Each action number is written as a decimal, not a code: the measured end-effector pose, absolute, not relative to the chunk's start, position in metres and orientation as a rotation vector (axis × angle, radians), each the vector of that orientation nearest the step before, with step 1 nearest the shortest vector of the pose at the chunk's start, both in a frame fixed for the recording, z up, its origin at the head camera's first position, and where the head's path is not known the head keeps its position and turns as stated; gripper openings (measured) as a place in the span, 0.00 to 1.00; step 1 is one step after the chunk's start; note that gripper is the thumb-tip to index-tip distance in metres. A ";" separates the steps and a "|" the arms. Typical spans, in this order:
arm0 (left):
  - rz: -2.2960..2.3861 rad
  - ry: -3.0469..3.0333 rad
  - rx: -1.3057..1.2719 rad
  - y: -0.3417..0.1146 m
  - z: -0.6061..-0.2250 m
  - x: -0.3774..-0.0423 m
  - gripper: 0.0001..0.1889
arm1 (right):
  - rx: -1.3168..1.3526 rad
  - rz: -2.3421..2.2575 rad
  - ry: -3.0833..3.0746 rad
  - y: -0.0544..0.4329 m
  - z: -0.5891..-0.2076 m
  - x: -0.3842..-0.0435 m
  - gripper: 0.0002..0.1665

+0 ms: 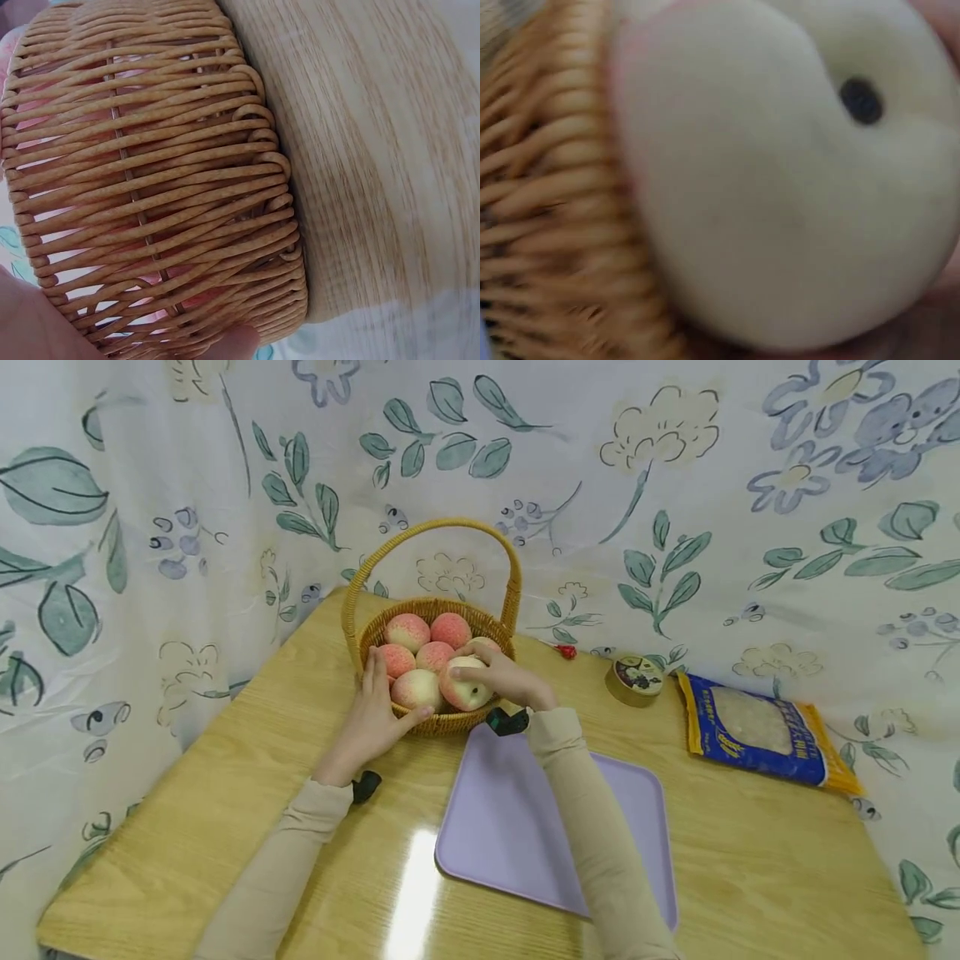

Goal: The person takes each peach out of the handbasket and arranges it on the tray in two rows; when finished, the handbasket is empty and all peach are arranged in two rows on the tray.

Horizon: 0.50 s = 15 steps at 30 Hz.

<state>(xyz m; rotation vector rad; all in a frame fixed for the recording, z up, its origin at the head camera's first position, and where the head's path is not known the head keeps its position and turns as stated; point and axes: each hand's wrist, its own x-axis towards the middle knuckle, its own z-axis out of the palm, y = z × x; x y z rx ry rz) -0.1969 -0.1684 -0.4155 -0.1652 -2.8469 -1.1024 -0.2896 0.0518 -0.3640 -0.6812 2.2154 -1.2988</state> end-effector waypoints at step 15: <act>-1.080 -2.859 -0.171 -0.162 -0.412 -0.195 0.62 | -0.616 -1.850 2.261 0.097 -0.384 -0.243 0.38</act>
